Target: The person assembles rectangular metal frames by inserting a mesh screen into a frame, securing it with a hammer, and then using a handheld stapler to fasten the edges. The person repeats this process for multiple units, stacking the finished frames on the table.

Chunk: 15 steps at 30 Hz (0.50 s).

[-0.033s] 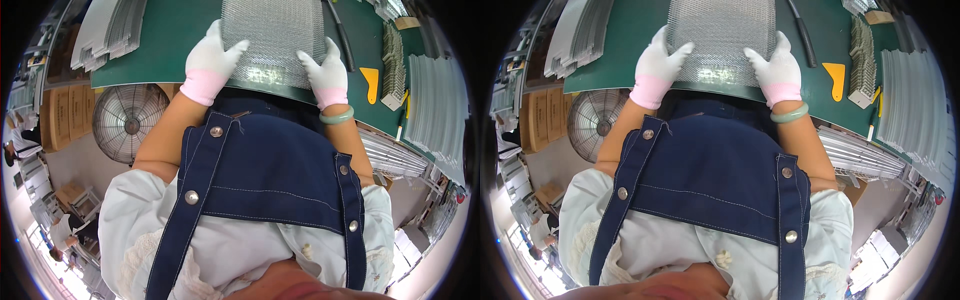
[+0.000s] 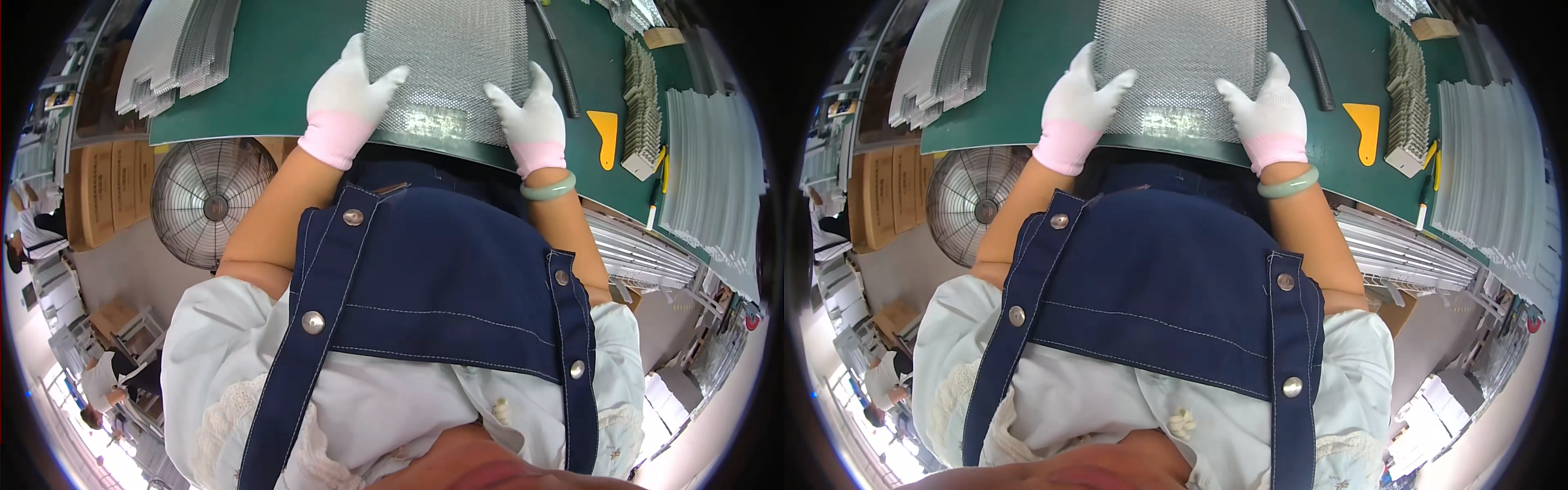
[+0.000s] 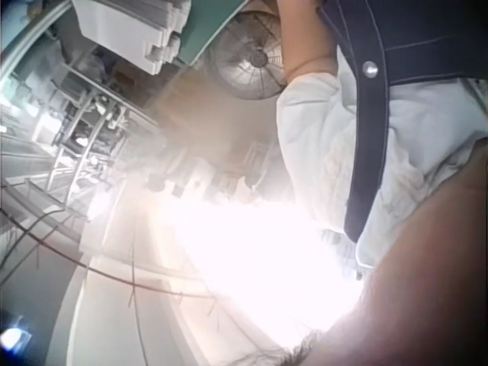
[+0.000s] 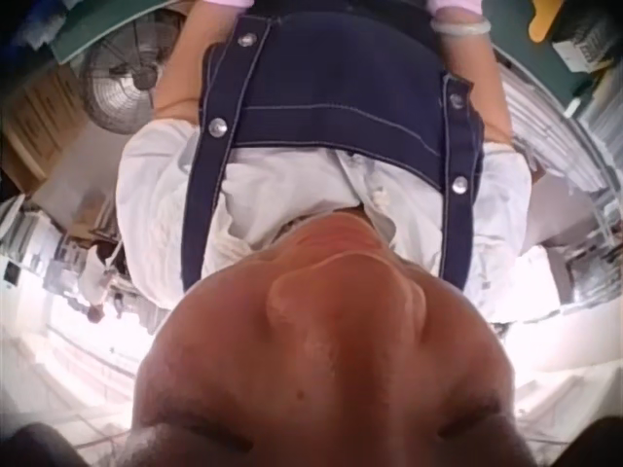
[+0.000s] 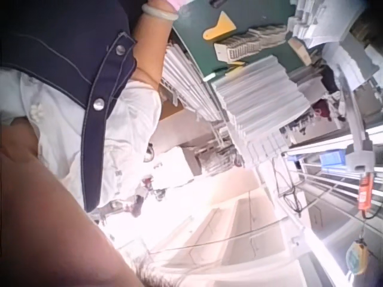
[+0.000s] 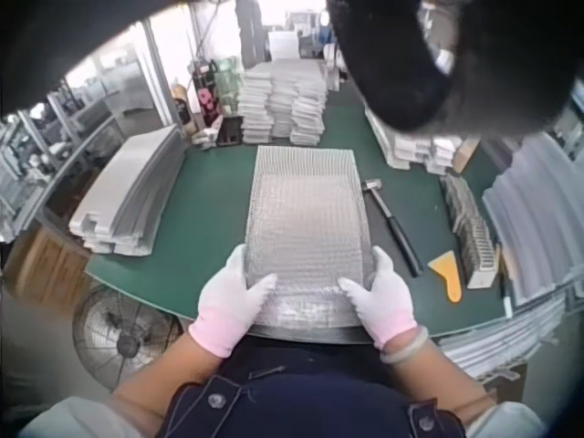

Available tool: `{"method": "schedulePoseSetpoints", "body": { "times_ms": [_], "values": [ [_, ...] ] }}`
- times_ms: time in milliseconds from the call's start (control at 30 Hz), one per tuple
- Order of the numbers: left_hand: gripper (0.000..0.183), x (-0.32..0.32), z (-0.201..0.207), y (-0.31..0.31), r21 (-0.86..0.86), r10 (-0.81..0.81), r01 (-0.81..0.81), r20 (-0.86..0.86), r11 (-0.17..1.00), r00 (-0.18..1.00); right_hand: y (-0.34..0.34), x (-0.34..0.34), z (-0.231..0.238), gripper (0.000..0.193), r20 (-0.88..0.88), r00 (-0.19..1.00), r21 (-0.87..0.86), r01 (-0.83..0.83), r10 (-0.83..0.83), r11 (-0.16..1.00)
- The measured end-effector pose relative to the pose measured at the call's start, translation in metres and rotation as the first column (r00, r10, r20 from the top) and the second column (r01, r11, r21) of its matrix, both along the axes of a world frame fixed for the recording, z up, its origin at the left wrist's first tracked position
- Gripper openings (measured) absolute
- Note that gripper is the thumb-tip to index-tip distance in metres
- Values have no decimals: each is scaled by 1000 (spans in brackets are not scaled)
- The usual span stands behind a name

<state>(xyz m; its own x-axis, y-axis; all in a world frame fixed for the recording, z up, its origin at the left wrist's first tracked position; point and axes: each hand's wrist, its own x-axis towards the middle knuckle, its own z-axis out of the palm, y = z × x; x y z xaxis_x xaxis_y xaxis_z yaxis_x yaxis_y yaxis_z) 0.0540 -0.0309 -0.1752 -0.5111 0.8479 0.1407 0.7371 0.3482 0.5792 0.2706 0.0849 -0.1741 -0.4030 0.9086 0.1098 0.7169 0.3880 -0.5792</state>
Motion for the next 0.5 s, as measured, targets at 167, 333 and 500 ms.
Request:
{"method": "schedulePoseSetpoints", "body": {
  "times_ms": [167,333,500],
  "values": [
    [80,-3,-8,11,-292,-30,30,5,956,1000,1,-12,-18,89,345,938,-44,62,-43,997],
    [80,-10,-17,11,-246,-13,12,-2,969,1000,-1,-7,-22,84,243,968,-15,68,-63,998],
    [75,-25,-30,11,-109,-69,70,17,992,997,3,3,-21,81,-23,996,-145,79,-83,986]
  ]
}}
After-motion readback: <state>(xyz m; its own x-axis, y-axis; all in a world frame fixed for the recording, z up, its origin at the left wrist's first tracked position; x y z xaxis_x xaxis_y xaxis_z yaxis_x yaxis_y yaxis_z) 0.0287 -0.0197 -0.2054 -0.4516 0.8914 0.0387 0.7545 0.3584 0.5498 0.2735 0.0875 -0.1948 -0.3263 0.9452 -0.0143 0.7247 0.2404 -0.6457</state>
